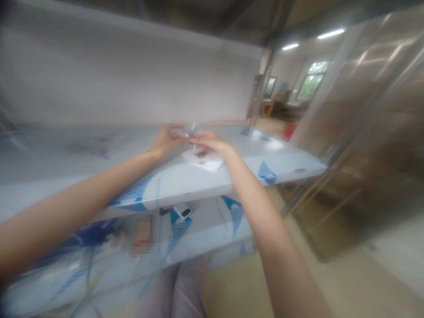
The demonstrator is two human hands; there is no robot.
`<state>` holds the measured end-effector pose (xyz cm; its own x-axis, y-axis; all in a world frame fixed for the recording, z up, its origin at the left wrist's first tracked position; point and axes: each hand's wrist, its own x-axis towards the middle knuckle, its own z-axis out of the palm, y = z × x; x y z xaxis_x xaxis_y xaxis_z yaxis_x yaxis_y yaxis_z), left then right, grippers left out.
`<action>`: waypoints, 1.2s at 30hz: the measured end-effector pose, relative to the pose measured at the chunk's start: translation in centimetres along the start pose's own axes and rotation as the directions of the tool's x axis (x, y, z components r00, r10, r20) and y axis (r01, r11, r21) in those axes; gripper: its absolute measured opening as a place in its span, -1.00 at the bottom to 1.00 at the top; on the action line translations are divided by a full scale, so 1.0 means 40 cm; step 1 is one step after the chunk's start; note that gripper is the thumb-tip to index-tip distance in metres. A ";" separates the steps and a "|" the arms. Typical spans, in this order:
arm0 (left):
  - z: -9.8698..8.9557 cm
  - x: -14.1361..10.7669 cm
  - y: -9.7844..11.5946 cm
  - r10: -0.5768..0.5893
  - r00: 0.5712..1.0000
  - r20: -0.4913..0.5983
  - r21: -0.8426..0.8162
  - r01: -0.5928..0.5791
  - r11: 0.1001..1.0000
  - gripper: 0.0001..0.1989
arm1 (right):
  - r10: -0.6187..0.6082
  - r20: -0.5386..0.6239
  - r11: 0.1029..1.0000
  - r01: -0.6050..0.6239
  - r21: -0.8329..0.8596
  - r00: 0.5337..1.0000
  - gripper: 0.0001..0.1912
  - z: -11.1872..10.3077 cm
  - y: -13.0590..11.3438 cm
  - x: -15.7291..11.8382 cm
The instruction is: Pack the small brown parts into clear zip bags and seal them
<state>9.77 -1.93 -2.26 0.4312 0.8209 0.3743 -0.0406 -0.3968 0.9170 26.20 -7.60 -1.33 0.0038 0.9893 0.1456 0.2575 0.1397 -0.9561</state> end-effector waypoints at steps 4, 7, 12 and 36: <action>0.003 -0.009 0.010 0.015 1.000 -0.003 0.041 -0.015 0.999 -0.49 | 0.006 0.005 1.000 -0.006 0.004 1.000 -0.89 -0.001 0.002 0.001; 0.006 -0.013 0.013 0.017 1.000 -0.012 0.040 -0.016 0.999 -0.47 | 0.012 0.033 1.000 -0.013 0.023 0.999 -0.86 -0.004 0.002 0.001; 0.008 -0.012 0.013 -0.007 1.000 -0.024 0.034 0.008 0.999 -0.49 | 0.022 0.080 0.998 -0.026 0.049 0.997 -0.82 -0.006 0.004 0.001; 0.022 -0.026 0.029 -0.140 0.989 -0.050 0.215 0.148 0.965 -0.93 | -0.016 0.013 0.997 0.015 0.076 1.000 -0.86 0.000 0.013 0.018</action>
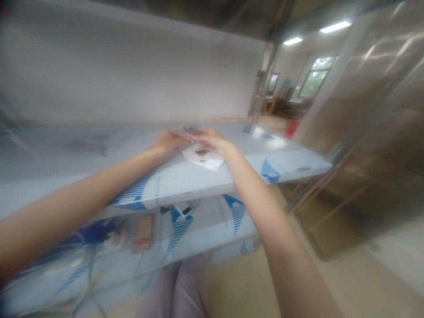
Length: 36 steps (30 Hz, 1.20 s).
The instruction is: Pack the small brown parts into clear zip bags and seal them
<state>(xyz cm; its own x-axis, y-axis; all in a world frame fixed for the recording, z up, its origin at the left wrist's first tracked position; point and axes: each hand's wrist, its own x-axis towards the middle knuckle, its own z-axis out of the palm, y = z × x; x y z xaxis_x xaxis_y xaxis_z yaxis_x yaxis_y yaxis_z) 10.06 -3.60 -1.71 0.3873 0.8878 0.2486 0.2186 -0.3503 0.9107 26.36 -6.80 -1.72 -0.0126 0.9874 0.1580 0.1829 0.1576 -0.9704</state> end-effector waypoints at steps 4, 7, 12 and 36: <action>-0.001 0.000 0.001 -0.016 1.000 -0.009 -0.036 0.016 0.999 -0.93 | 0.027 0.013 0.998 -0.028 0.048 1.000 -0.91 0.001 0.001 -0.003; -0.001 -0.002 -0.001 -0.030 1.000 -0.005 -0.060 0.030 0.998 -0.95 | 0.030 0.012 0.999 -0.030 0.039 0.999 -0.94 0.003 0.003 -0.004; 0.000 -0.005 0.000 -0.020 1.000 -0.003 -0.040 0.020 0.999 -0.94 | 0.031 -0.020 1.000 -0.031 -0.003 0.999 -0.95 0.010 0.000 -0.004; -0.001 0.006 -0.009 0.128 0.990 0.065 0.195 -0.138 0.971 -0.80 | -0.018 -0.019 0.997 0.019 0.075 1.000 -0.89 0.012 0.009 0.001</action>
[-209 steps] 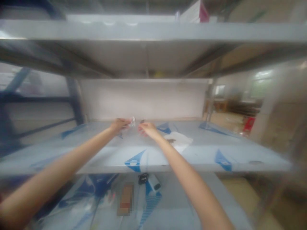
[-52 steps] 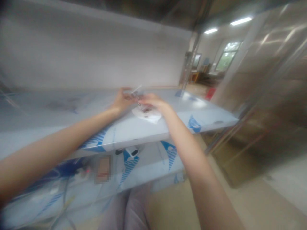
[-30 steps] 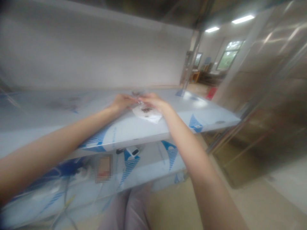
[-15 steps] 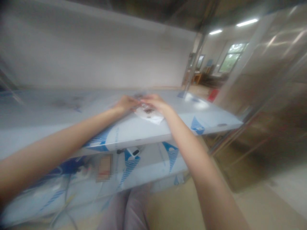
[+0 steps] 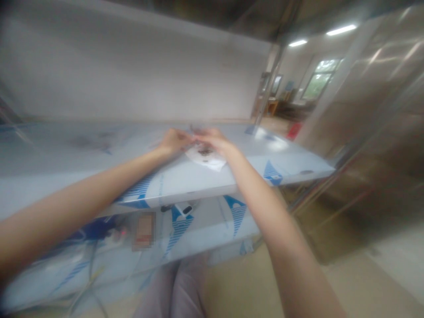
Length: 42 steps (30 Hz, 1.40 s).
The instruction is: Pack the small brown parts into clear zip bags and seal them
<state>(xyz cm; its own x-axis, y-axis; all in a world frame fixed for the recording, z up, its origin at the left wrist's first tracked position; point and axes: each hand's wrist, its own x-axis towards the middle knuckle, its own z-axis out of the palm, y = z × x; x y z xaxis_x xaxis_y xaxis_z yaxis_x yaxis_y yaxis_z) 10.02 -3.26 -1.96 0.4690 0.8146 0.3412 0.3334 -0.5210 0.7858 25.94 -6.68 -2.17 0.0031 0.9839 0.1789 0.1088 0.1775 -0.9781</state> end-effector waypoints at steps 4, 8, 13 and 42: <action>-0.005 0.003 0.002 0.024 1.000 0.012 0.075 -0.025 0.997 -0.81 | 0.029 -0.039 0.999 -0.029 0.013 0.999 -0.95 0.005 -0.001 0.003; -0.001 0.001 0.006 0.024 1.000 -0.001 0.152 -0.024 0.988 -0.78 | 0.055 -0.022 0.998 -0.055 0.027 0.998 -0.97 0.007 -0.005 -0.001; 0.001 -0.007 0.007 0.000 1.000 0.021 0.172 -0.003 0.985 -0.68 | 0.073 -0.045 0.996 -0.071 0.045 0.996 -0.95 0.007 -0.008 -0.005; 0.001 -0.002 0.010 -0.158 0.986 0.054 0.132 0.149 0.980 -0.78 | 0.139 0.010 0.990 -0.139 0.004 0.990 -0.91 0.013 -0.019 -0.017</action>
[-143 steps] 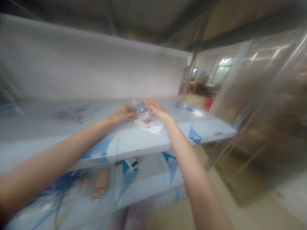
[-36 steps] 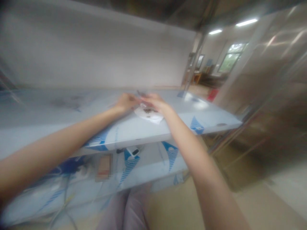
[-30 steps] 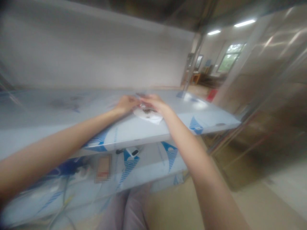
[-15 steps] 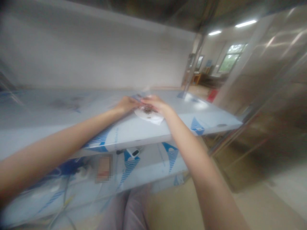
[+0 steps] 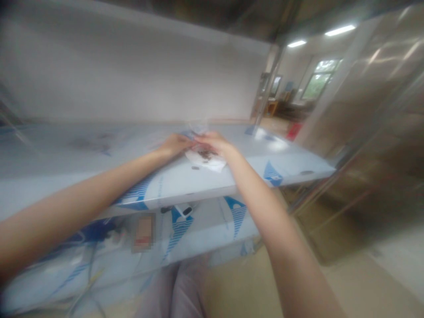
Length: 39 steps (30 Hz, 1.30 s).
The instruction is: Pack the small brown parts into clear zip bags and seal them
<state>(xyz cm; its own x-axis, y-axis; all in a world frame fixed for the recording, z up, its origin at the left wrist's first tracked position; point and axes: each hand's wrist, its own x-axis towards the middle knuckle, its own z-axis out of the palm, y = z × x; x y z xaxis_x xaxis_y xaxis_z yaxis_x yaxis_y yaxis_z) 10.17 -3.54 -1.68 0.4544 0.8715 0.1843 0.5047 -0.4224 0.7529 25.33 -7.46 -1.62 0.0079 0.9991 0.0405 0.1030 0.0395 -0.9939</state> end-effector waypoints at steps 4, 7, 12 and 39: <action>-0.022 -0.046 0.019 0.080 0.944 -0.320 0.116 -0.045 0.992 -0.65 | 0.025 -0.171 1.000 -0.025 0.005 0.985 -0.97 -0.009 0.006 0.010; -0.044 -0.127 0.031 0.441 0.881 -0.172 0.326 -0.372 0.869 -0.55 | 0.033 -0.208 0.999 -0.029 0.023 0.977 -0.97 -0.012 0.008 0.014; -0.030 -0.192 0.001 0.478 0.830 0.287 0.447 -0.557 0.700 -0.63 | 0.028 -0.180 0.999 -0.022 0.030 0.983 -0.97 -0.012 0.010 0.020; -0.004 -0.060 0.021 0.607 0.788 0.106 0.427 -0.587 0.688 -0.83 | -0.021 -0.186 0.999 0.030 0.045 0.982 -0.97 -0.034 0.018 0.028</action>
<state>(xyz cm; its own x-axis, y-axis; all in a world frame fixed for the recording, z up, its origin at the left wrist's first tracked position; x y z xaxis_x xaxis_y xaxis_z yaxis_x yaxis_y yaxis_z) 9.36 -5.95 -1.40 0.7421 0.4041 0.5348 0.3938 -0.9085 0.1400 26.77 -6.35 -2.14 0.1901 0.9785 0.0802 0.0579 0.0704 -0.9958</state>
